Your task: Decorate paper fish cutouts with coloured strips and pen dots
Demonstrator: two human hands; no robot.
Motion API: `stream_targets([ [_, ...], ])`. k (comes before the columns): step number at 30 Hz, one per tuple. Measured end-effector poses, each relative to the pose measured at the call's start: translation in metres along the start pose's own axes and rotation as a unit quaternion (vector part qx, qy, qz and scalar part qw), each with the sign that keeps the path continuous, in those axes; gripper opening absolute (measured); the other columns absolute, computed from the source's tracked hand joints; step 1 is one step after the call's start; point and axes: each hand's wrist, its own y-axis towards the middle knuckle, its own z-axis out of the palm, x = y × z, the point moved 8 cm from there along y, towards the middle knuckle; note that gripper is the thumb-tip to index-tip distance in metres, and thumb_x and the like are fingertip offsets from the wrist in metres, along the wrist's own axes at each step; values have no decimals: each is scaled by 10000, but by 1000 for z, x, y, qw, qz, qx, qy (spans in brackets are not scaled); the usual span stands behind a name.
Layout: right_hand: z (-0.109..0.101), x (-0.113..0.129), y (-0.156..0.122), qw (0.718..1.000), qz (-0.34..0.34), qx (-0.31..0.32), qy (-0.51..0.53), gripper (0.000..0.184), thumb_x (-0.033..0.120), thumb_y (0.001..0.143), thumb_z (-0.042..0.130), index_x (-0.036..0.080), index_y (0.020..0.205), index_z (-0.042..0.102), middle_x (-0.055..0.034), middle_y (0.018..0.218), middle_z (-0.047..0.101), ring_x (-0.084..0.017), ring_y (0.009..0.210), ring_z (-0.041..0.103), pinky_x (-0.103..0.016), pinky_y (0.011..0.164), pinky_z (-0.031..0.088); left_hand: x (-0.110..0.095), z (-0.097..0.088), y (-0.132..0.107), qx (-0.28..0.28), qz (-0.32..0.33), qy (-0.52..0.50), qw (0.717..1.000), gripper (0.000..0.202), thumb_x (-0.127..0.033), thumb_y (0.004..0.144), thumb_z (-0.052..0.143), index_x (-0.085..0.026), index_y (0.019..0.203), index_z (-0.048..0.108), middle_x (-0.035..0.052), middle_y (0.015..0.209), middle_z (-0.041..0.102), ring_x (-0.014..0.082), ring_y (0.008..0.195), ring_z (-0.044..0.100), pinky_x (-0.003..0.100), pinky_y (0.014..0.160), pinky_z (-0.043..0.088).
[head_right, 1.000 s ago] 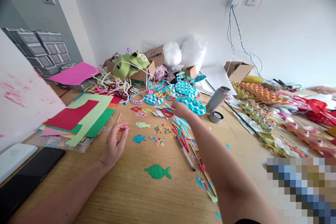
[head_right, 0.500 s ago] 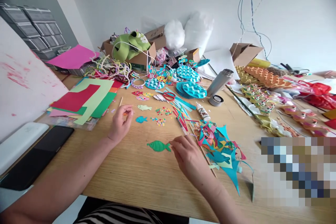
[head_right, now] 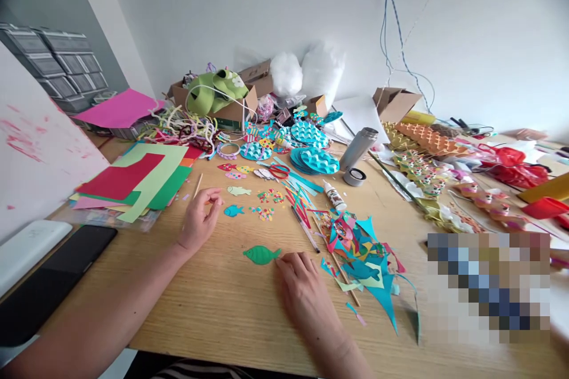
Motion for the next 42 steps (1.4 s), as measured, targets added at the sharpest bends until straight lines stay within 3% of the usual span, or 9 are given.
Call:
stream_targets([
  [6,-6,0,3,999,17,-10,41,315,113,904,421,260,1069,646,-91,960,649,-244,872,602,-400,732,545,2,1,0,8,1,-1,1000,192,-235,901,461,-208,1074,540,39,827,622,185,810,625,340,784,506],
  [10,-21,-18,6,996,42,-44,58,246,202,930,445,239,1055,653,-93,964,656,-234,887,610,-376,743,528,3,2,0,8,-1,-4,1000,192,-235,893,465,-209,1066,545,39,823,620,189,798,626,338,768,508],
  [17,-66,-89,46,982,157,-94,55,272,350,887,484,200,933,707,-82,896,715,-221,815,647,-332,723,489,2,5,-2,17,-4,-7,1000,194,-217,899,452,-196,1071,540,37,815,616,184,795,626,335,775,507],
  [20,-75,-127,74,969,220,-82,76,299,371,829,519,170,919,722,-68,802,730,-201,693,648,-293,630,479,2,5,-2,17,3,-5,1000,202,-195,899,449,-180,1083,532,31,822,611,170,794,624,320,770,503],
  [25,-64,-167,119,969,246,-17,29,271,284,791,534,141,909,732,-61,804,738,-184,712,660,-243,610,462,2,4,-1,14,13,-4,1000,207,-167,893,454,-174,1084,533,23,809,604,160,779,626,310,758,502],
  [33,-25,-191,148,951,289,104,-26,122,189,777,617,139,745,723,-30,714,716,-177,738,662,-213,615,441,4,4,0,20,7,-6,1000,205,-166,889,452,-180,1076,535,25,801,614,164,780,628,305,751,507],
  [38,-6,-201,160,933,312,177,-27,294,346,903,581,146,1117,608,-57,1114,627,-204,946,624,-371,799,530,6,5,-1,18,9,-8,1000,207,-160,884,459,-182,1075,534,25,794,615,163,772,624,308,750,510],
  [42,6,-206,168,920,323,219,-29,337,345,910,572,163,1194,566,-73,1199,584,-217,1004,604,-407,834,524,7,4,0,18,9,-5,1000,202,-164,883,462,-179,1070,536,26,797,617,164,772,623,313,748,514],
])
